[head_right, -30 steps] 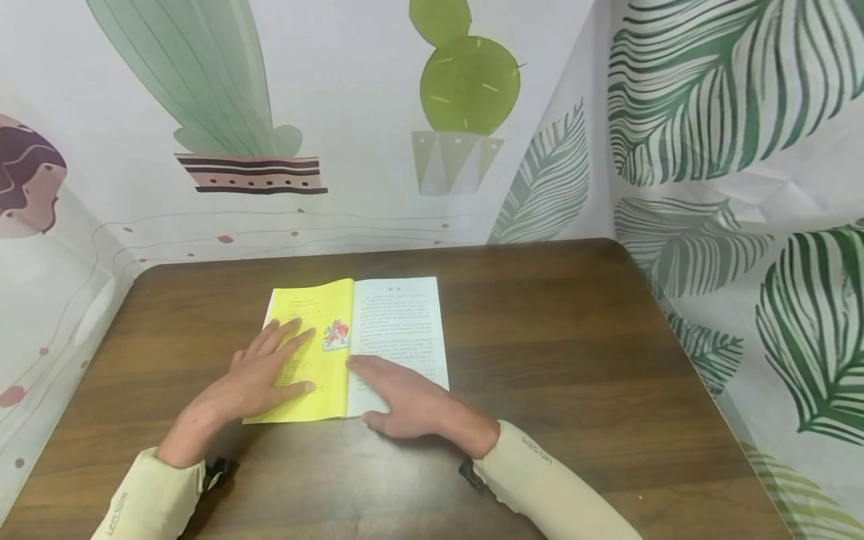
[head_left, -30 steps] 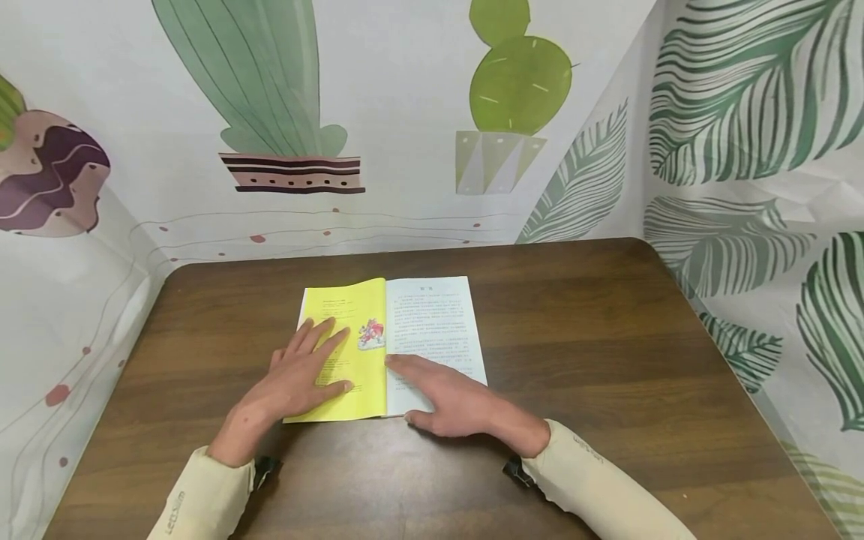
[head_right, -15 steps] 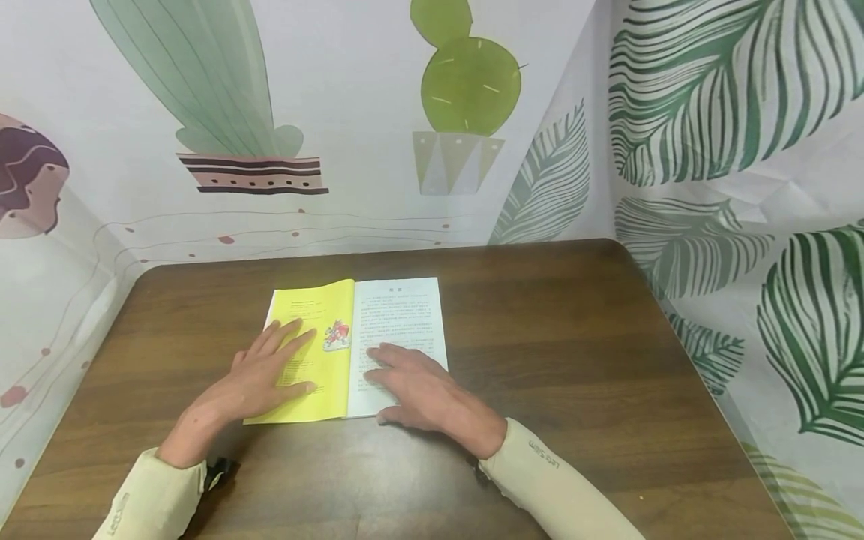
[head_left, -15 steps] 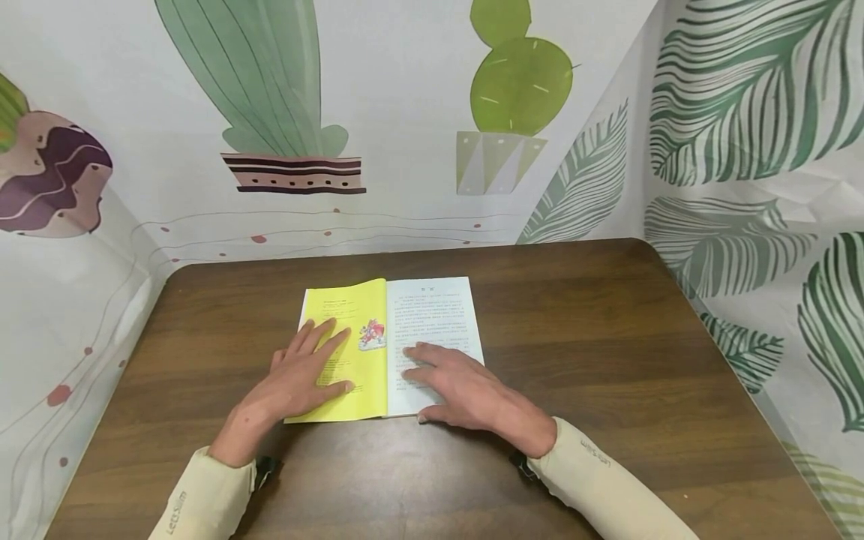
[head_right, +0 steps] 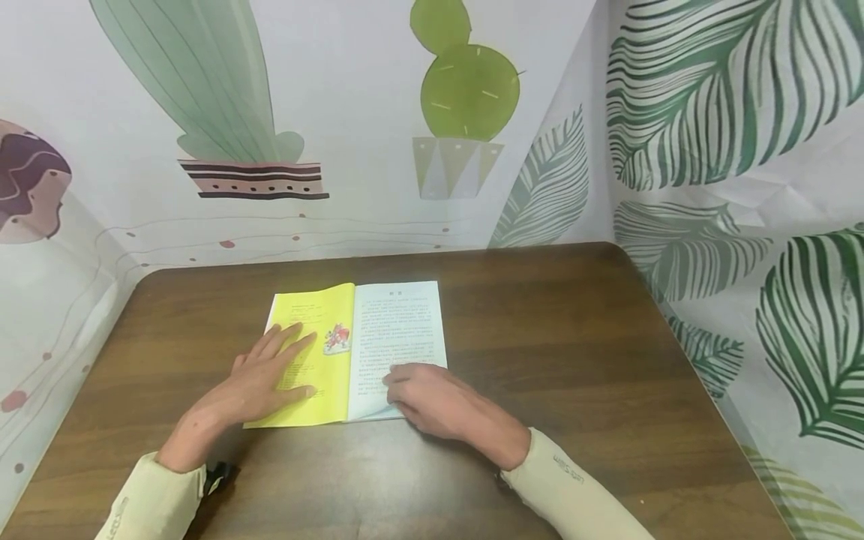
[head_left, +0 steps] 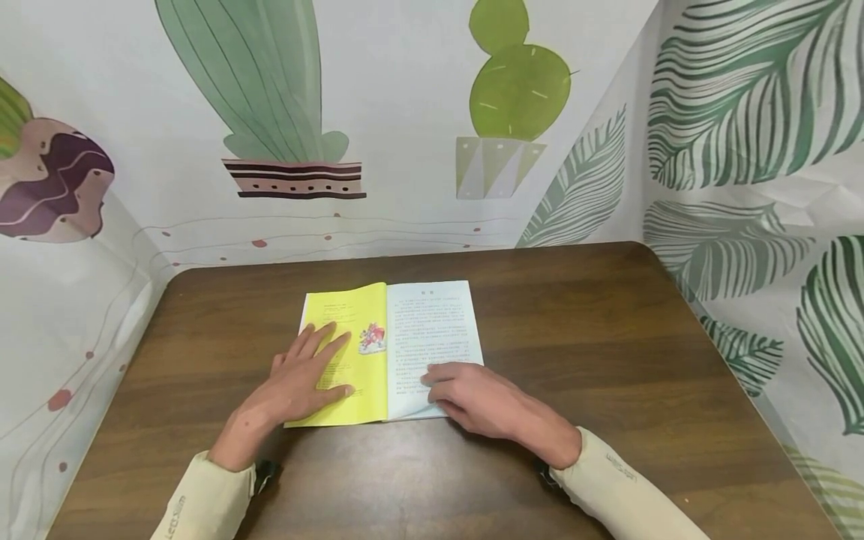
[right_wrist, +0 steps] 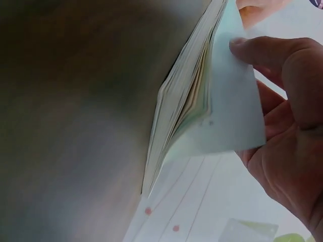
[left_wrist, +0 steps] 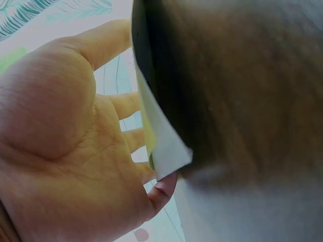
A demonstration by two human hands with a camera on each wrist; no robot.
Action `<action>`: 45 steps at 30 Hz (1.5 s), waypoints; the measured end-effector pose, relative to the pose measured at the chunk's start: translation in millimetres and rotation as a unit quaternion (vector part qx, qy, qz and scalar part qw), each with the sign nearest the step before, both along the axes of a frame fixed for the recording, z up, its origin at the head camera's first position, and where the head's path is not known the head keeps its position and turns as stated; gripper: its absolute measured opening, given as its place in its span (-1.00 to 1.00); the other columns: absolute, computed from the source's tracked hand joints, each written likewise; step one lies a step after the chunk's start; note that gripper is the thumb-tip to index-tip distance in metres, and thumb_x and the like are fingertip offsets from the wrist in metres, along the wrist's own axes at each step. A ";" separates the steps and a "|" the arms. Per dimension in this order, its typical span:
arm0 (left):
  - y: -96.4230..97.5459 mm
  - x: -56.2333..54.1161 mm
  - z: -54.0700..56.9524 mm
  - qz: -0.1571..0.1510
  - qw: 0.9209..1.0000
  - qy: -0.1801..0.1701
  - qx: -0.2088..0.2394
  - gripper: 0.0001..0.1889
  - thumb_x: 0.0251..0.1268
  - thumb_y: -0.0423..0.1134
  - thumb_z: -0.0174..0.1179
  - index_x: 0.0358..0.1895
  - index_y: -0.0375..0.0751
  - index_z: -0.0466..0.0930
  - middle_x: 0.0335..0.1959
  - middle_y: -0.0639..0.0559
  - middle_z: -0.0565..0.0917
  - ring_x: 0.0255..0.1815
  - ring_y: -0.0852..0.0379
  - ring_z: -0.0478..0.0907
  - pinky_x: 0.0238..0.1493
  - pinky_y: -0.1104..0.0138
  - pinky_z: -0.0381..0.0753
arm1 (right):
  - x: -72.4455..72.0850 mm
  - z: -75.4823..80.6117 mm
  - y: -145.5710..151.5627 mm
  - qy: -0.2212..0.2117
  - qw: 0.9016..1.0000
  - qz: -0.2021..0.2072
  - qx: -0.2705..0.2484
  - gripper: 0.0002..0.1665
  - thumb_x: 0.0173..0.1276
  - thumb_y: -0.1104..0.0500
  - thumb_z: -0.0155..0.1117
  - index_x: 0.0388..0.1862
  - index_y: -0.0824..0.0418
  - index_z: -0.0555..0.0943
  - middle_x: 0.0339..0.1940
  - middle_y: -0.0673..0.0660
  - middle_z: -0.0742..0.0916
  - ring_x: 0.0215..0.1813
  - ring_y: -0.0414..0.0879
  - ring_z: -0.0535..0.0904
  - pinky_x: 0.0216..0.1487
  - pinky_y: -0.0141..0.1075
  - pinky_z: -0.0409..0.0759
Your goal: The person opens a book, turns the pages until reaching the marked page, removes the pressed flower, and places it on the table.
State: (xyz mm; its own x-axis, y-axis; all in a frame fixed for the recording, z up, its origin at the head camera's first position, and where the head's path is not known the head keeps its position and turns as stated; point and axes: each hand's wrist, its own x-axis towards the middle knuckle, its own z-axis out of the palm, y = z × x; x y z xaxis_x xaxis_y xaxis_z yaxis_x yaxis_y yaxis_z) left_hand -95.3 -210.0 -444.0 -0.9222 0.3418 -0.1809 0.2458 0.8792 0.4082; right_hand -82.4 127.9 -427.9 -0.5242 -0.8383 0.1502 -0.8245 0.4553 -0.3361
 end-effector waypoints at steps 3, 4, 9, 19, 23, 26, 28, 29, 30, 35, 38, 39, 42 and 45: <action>0.3 0.9 0.1 0.001 1.000 0.000 0.001 -0.06 0.36 0.11 0.43 0.71 0.00 0.18 0.75 -0.17 0.02 0.72 -0.39 -0.18 0.35 -0.49 0.13 | 1.4 -2.1 10.7 -0.010 1.000 -0.022 -0.016 -0.82 0.38 0.40 0.42 -0.13 0.20 0.83 0.11 0.08 0.80 0.27 -0.06 0.70 0.31 -0.18 0.64; 0.1 1.2 -0.1 0.001 1.000 0.000 0.000 -0.06 0.36 0.12 0.42 0.71 0.00 0.18 0.75 -0.17 0.02 0.72 -0.39 -0.18 0.35 -0.50 0.13 | 1.6 -2.9 14.6 -0.013 0.999 -0.031 -0.021 -0.81 0.38 0.41 0.42 -0.12 0.20 0.82 0.11 0.08 0.80 0.25 -0.07 0.71 0.28 -0.18 0.66; -0.7 2.6 -1.6 0.000 1.000 -0.003 -0.003 -0.06 0.37 0.15 0.40 0.71 0.01 0.17 0.75 -0.17 0.01 0.73 -0.39 -0.19 0.37 -0.52 0.09 | 2.6 -6.4 33.4 -0.007 0.996 -0.070 -0.056 -0.83 0.37 0.43 0.42 -0.18 0.21 0.80 0.06 0.10 0.82 0.14 -0.06 0.76 0.15 -0.17 0.73; -0.7 3.8 -2.2 0.001 1.000 -0.006 -0.003 -0.07 0.37 0.16 0.40 0.71 0.02 0.17 0.75 -0.16 0.01 0.73 -0.39 -0.19 0.37 -0.53 0.09 | 0.7 -6.0 50.9 0.026 0.979 -0.181 -0.094 -0.82 0.26 0.39 0.56 -0.18 0.23 0.77 -0.06 0.09 0.79 -0.03 -0.07 0.73 0.01 -0.16 0.75; -1.0 3.3 -1.0 0.000 1.000 -0.004 -0.001 -0.07 0.38 0.16 0.39 0.71 0.01 0.17 0.75 -0.17 0.00 0.73 -0.40 -0.20 0.37 -0.54 0.09 | -1.3 -5.4 50.0 -0.003 0.959 -0.257 -0.116 -0.69 0.21 0.30 0.64 -0.09 0.27 0.74 -0.05 0.11 0.76 -0.06 0.01 0.71 0.00 -0.12 0.73; -1.4 3.6 -0.2 -0.002 1.000 0.000 0.000 -0.07 0.38 0.16 0.39 0.71 0.00 0.18 0.75 -0.18 0.01 0.72 -0.41 -0.19 0.35 -0.52 0.11 | -2.5 -4.7 49.6 -0.045 0.945 -0.295 -0.131 -0.66 0.20 0.22 0.67 -0.10 0.26 0.72 -0.12 0.11 0.74 -0.12 0.03 0.68 -0.07 -0.13 0.71; -1.8 4.2 0.0 -0.002 1.000 0.003 0.000 -0.07 0.38 0.15 0.40 0.71 -0.01 0.18 0.75 -0.18 0.02 0.72 -0.41 -0.18 0.33 -0.50 0.14 | -3.0 -4.7 49.5 -0.075 0.941 -0.300 -0.135 -0.70 0.23 0.19 0.66 -0.14 0.25 0.73 -0.18 0.09 0.74 -0.16 0.00 0.66 -0.11 -0.14 0.70; -1.9 4.4 0.0 -0.003 1.000 0.005 0.001 -0.07 0.38 0.14 0.40 0.71 -0.01 0.18 0.74 -0.18 0.02 0.72 -0.41 -0.17 0.32 -0.49 0.15 | -3.0 -4.4 49.3 -0.091 0.941 -0.297 -0.137 -0.72 0.25 0.18 0.65 -0.15 0.24 0.74 -0.20 0.09 0.75 -0.17 -0.01 0.66 -0.12 -0.14 0.70; -1.9 4.6 0.0 -0.004 1.000 0.006 0.002 -0.07 0.38 0.14 0.40 0.71 -0.02 0.18 0.74 -0.19 0.03 0.72 -0.41 -0.17 0.31 -0.48 0.15 | -3.0 -4.6 49.1 -0.104 0.941 -0.291 -0.138 -0.74 0.27 0.18 0.64 -0.15 0.24 0.75 -0.20 0.09 0.75 -0.17 -0.02 0.66 -0.11 -0.14 0.71; -0.9 4.7 0.2 -0.004 1.000 0.008 0.003 -0.07 0.38 0.15 0.40 0.71 -0.02 0.18 0.74 -0.18 0.03 0.72 -0.41 -0.17 0.31 -0.48 0.15 | -1.0 -4.3 46.9 -0.153 0.940 -0.262 -0.155 -0.62 0.33 0.22 0.59 0.08 0.30 0.75 -0.07 0.14 0.79 -0.09 0.00 0.73 -0.02 -0.11 0.75; -0.2 4.5 0.5 -0.003 1.000 0.006 0.002 -0.07 0.38 0.16 0.39 0.71 -0.01 0.18 0.74 -0.18 0.03 0.72 -0.41 -0.16 0.32 -0.49 0.14 | 0.0 -5.3 45.6 -0.179 0.934 -0.252 -0.177 -0.47 0.36 0.29 0.53 0.28 0.36 0.66 0.10 0.21 0.77 0.01 0.04 0.77 0.07 -0.08 0.76; -0.2 4.5 0.4 -0.003 1.000 0.006 0.001 -0.07 0.38 0.16 0.39 0.71 -0.01 0.18 0.74 -0.18 0.03 0.72 -0.41 -0.16 0.33 -0.50 0.14 | 0.0 -6.3 45.3 -0.189 0.931 -0.246 -0.191 -0.43 0.37 0.33 0.49 0.34 0.38 0.61 0.15 0.24 0.76 0.05 0.07 0.78 0.10 -0.07 0.75; 0.0 4.6 0.1 -0.004 1.000 0.007 -0.004 -0.07 0.39 0.17 0.38 0.71 -0.01 0.18 0.74 -0.18 0.03 0.71 -0.42 -0.15 0.34 -0.52 0.14 | -0.5 -8.4 43.3 -0.244 0.913 -0.221 -0.240 -0.33 0.41 0.46 0.34 0.49 0.45 0.46 0.32 0.32 0.68 0.19 0.14 0.75 0.21 -0.10 0.70; 0.3 4.9 0.1 -0.006 1.000 0.008 -0.007 -0.08 0.40 0.17 0.37 0.71 -0.01 0.17 0.74 -0.18 0.03 0.71 -0.42 -0.15 0.34 -0.52 0.14 | -0.8 -10.3 40.3 -0.300 0.892 -0.195 -0.277 -0.28 0.43 0.56 0.14 0.57 0.48 0.33 0.42 0.38 0.61 0.29 0.21 0.69 0.25 -0.18 0.67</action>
State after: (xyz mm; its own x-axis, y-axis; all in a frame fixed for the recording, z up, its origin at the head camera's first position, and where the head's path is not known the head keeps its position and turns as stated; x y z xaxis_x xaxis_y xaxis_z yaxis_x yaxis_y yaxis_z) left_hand -90.4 -209.7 -443.9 -0.9205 0.3513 -0.1709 0.2634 0.8812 0.3926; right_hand -83.2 168.1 -438.1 -0.8847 -0.4595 0.0787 -0.2360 0.2958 -0.9256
